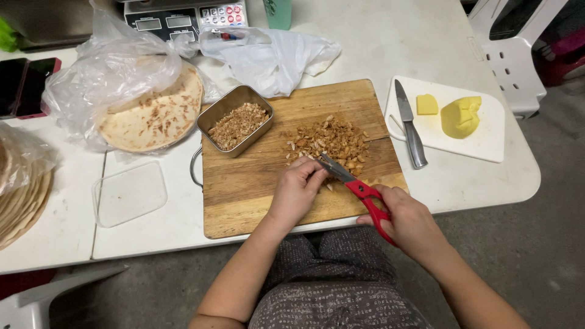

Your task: The person sits at a table cutting pieces of fried food into smaller bits with red-handled scissors on a wooden cutting board, occasionally sweeping cut pieces by hand into a metal container. Stacks of flatbread, a knife, and a block of butter-like fat sit on the table around the board.

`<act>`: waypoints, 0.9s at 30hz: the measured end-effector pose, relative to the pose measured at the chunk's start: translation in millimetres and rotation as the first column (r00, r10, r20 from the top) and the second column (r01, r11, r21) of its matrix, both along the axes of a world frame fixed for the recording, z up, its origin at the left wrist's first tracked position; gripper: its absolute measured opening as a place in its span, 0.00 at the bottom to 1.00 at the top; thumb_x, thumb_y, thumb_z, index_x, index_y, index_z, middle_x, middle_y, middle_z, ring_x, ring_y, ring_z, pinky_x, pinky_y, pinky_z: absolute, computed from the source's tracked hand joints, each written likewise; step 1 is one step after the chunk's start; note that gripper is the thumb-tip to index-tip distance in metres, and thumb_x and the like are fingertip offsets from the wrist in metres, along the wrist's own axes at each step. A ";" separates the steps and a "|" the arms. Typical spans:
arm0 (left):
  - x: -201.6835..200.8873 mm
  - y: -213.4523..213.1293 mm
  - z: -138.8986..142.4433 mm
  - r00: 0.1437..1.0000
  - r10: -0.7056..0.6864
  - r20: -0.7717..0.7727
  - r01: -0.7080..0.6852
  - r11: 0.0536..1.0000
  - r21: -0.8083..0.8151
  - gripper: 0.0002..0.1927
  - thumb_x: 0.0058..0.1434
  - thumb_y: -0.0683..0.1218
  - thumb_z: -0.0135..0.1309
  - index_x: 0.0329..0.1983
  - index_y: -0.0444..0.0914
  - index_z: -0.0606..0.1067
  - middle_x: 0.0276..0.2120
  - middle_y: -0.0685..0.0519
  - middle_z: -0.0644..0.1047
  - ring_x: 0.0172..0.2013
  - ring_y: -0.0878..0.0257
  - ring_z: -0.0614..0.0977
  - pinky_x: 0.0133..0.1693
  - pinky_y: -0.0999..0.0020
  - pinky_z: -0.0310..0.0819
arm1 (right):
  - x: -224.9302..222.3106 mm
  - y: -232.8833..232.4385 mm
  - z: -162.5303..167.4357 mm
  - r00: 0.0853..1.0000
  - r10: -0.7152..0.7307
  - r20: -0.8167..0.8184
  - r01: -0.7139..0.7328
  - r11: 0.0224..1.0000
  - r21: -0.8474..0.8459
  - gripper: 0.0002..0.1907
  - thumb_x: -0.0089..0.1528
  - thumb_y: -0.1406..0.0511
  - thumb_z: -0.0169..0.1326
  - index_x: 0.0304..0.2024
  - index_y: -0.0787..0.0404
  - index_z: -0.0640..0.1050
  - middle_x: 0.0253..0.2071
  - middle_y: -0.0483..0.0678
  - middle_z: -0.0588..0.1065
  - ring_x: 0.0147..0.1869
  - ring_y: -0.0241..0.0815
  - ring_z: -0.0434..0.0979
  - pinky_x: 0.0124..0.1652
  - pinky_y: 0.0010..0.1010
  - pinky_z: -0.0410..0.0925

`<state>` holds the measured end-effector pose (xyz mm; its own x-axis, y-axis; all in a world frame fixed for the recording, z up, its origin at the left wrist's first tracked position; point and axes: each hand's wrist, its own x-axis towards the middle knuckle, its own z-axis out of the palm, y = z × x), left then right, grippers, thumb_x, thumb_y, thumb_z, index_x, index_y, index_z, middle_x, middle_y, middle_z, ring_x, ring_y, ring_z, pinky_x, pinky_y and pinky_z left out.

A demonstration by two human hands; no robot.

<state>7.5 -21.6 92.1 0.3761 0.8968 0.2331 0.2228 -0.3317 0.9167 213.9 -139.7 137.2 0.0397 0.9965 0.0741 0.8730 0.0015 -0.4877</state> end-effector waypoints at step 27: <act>6.8 1.1 -3.2 0.860 0.207 -0.466 0.092 0.836 0.541 0.13 0.57 0.33 0.53 0.44 0.34 0.82 0.43 0.44 0.77 0.45 0.52 0.78 0.45 0.60 0.82 | 18.9 -10.2 6.5 0.964 -0.230 -0.130 0.200 0.957 -0.212 0.37 0.48 0.50 0.69 0.55 0.60 0.77 0.41 0.55 0.81 0.40 0.48 0.83 0.41 0.38 0.74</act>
